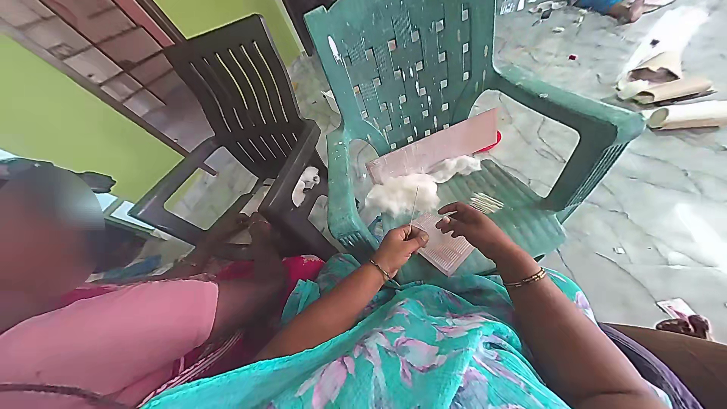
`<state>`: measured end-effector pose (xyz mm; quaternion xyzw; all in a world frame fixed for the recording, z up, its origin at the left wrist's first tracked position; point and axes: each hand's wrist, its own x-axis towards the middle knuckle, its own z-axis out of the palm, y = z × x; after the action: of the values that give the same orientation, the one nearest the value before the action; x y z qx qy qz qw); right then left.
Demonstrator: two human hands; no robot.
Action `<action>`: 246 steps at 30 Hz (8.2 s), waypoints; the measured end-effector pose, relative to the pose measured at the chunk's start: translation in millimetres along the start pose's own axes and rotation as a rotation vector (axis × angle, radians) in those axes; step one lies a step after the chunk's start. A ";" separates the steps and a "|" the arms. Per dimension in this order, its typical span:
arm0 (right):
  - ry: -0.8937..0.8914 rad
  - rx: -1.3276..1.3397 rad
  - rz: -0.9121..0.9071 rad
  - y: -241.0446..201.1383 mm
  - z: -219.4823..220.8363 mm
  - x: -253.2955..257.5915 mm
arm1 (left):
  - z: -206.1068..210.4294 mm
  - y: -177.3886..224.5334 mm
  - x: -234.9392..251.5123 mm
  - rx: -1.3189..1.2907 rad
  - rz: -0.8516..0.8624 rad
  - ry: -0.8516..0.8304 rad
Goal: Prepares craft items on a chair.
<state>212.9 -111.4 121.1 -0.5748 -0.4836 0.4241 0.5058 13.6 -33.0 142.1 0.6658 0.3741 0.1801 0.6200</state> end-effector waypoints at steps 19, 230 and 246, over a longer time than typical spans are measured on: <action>0.002 0.033 0.070 3.4 18.2 10.5 | -0.8 -13.8 24.0 -0.025 -0.070 -0.006; 0.611 -1.027 0.185 47.6 -65.0 23.9 | -22.6 -55.4 -0.6 0.634 0.002 -0.308; 0.782 -0.931 0.283 61.2 -92.0 13.7 | -26.0 -58.7 4.9 0.621 -0.005 -0.344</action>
<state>312.9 -115.0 72.3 -0.9062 -0.3160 -0.0103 0.2807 -17.6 -14.3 89.0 0.8422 0.3026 -0.0584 0.4424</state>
